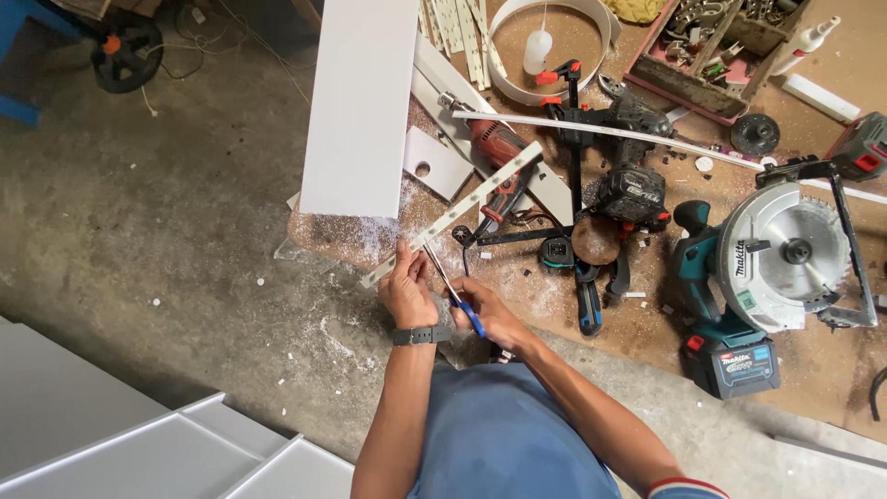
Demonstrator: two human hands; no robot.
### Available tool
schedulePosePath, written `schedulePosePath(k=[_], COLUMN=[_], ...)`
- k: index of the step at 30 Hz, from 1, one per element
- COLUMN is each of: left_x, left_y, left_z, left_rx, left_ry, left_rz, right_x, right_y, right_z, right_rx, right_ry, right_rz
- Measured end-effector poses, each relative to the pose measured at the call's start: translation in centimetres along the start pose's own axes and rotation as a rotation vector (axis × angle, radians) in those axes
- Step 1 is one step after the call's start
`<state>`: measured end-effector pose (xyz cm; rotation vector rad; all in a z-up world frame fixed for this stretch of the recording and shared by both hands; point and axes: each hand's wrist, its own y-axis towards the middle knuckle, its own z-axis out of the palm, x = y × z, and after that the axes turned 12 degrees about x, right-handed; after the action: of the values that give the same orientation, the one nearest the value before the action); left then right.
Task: Fitting and cutting a plastic or laminate trim piece for a wooden board.
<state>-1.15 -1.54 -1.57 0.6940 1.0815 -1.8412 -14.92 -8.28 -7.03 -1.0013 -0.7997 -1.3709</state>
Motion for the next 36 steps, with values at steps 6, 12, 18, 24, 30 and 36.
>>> schedulePosePath(k=[6,12,18,24,30,36], left_x=[1.7,2.2,2.7,2.6,2.9,4.5], left_y=[0.1,1.2,2.9,2.8,3.3,5.3], left_z=[-1.0,-2.6,-4.3,-4.4,-4.5,-6.1], left_rx=[0.006,0.027,0.004,-0.028,-0.038,-0.102], left_ry=[0.059,0.016,0.029,0.142,0.14,0.004], left_rz=[0.088,0.082,0.035,-0.01,-0.012,-0.13], right_x=[1.5,1.8,0.6,3.2,3.6,0.9], right_y=[2.0,2.4,3.4,3.3,3.4,4.2], right_z=[0.4,0.1,-0.3,1.0,1.1,0.6], right_rx=[-0.01,-0.042,-0.066,-0.12,-0.113,-0.171], right_ry=[0.09,-0.022,-0.115,-0.206,-0.189,-0.129], right_rz=[0.043,0.12,0.244,0.313,0.322,0.31])
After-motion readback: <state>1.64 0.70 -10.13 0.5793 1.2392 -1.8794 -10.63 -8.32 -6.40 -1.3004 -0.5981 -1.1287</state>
